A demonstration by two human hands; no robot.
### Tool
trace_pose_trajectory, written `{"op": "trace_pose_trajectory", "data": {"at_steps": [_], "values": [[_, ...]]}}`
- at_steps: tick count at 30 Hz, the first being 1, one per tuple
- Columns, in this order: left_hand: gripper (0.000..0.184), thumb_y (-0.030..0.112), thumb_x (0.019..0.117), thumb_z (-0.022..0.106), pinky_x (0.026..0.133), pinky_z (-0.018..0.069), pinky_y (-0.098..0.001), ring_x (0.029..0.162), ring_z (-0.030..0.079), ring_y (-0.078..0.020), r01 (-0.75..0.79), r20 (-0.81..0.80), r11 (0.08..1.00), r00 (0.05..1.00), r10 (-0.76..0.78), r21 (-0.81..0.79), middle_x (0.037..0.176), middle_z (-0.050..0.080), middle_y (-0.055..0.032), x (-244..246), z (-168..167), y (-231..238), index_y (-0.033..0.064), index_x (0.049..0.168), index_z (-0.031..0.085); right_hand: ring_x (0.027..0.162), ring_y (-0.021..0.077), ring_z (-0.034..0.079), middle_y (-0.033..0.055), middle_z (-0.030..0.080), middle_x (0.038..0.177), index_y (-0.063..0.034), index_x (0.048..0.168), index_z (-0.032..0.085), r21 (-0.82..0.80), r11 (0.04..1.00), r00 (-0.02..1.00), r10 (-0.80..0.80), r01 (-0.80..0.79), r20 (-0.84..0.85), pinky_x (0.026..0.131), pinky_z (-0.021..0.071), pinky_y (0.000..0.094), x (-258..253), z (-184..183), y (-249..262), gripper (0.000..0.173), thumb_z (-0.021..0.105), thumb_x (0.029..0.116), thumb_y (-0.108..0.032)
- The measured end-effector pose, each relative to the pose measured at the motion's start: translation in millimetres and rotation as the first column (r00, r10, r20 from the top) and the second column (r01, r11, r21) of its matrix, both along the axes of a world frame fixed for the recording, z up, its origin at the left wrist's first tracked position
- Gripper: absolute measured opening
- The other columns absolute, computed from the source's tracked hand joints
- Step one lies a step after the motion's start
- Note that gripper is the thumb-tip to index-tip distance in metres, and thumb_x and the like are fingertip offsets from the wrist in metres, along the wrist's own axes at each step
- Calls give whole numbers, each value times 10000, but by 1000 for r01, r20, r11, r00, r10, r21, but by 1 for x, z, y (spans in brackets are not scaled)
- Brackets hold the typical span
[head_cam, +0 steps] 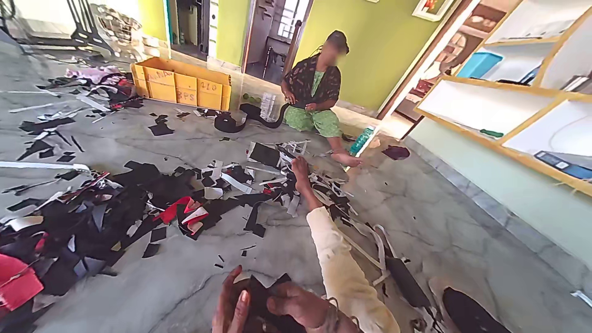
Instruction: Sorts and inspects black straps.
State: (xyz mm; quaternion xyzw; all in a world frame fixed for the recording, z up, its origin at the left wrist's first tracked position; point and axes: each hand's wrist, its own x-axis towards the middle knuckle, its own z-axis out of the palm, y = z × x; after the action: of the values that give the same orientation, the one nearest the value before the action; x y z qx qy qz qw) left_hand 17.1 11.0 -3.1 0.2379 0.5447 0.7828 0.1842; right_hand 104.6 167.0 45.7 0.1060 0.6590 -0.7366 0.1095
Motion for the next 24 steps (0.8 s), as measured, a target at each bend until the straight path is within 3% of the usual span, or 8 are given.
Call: {"op": "trace_pose_trajectory", "data": {"at_steps": [3, 5, 7, 11, 14, 17, 22, 24], "values": [[418, 211, 1001, 557, 957, 571, -308, 1057, 694, -83, 108, 230, 974, 961, -154, 200, 1159, 722, 1, -1, -7, 0, -50, 1324, 512, 650, 17, 647, -64, 709, 778, -130, 1012, 660, -126, 988, 996, -89, 86, -22, 613, 549, 195, -2, -4, -7, 254, 426, 1052, -222], [245, 103, 1020, 496, 871, 599, -274, 1004, 724, -82, 138, 292, 961, 934, -206, 239, 1120, 764, 5, 3, -3, 0, 33, 1197, 649, 646, 24, 650, -56, 710, 775, -122, 998, 657, -160, 980, 992, -122, 119, -8, 610, 555, 201, -4, -7, -15, 269, 404, 1052, -197], [282, 71, 1052, 417, 756, 628, -257, 945, 744, -82, 164, 319, 947, 914, -252, 276, 1114, 773, 3, 6, 3, -1, 85, 1150, 681, 640, 21, 637, -63, 701, 768, -130, 980, 660, -155, 979, 991, -132, 132, 8, 603, 544, 206, -5, -10, -19, 277, 403, 1051, -202], [256, 153, 1058, 483, 809, 617, -282, 1017, 736, -121, 234, 303, 916, 892, -336, 327, 1191, 753, -44, 3, -5, 0, 77, 1188, 691, 617, 16, 628, -66, 698, 762, -149, 949, 670, -218, 969, 993, -106, 115, 51, 576, 536, 194, -5, -12, -16, 285, 412, 1044, -222], [411, 425, 951, 679, 871, 606, -301, 1068, 721, -141, 327, 257, 856, 856, -448, 401, 1241, 732, -62, 0, -14, -1, 114, 1218, 713, 601, 20, 624, -68, 692, 755, -202, 927, 695, -383, 923, 999, -23, 30, 23, 563, 537, 197, -1, -17, -11, 238, 543, 1016, -363], [314, 464, 908, 698, 850, 604, -240, 971, 729, -47, 377, 222, 811, 832, -509, 448, 1127, 769, 49, 0, -4, -3, 279, 1151, 774, 579, -2, 595, -97, 667, 759, -244, 993, 715, -579, 808, 994, 91, -108, -58, 537, 507, 172, -1, -17, -8, 232, 643, 958, -461], [247, 376, 847, 798, 845, 607, -271, 938, 747, -113, 246, 298, 843, 858, -419, 478, 1034, 785, -45, 1, -10, -2, 184, 1002, 810, 593, -24, 591, -127, 642, 745, -243, 1000, 708, -741, 631, 964, 254, -231, -84, 549, 479, 143, -3, -20, -15, 276, 558, 1008, -474], [264, 349, 845, 811, 858, 607, -284, 944, 752, -137, 198, 329, 860, 865, -378, 470, 1022, 784, -76, 0, -8, -3, 135, 997, 796, 601, 2, 613, -100, 656, 762, -217, 989, 709, -747, 635, 969, 245, -195, -45, 559, 506, 163, -7, -19, -17, 301, 579, 993, -488]]}}
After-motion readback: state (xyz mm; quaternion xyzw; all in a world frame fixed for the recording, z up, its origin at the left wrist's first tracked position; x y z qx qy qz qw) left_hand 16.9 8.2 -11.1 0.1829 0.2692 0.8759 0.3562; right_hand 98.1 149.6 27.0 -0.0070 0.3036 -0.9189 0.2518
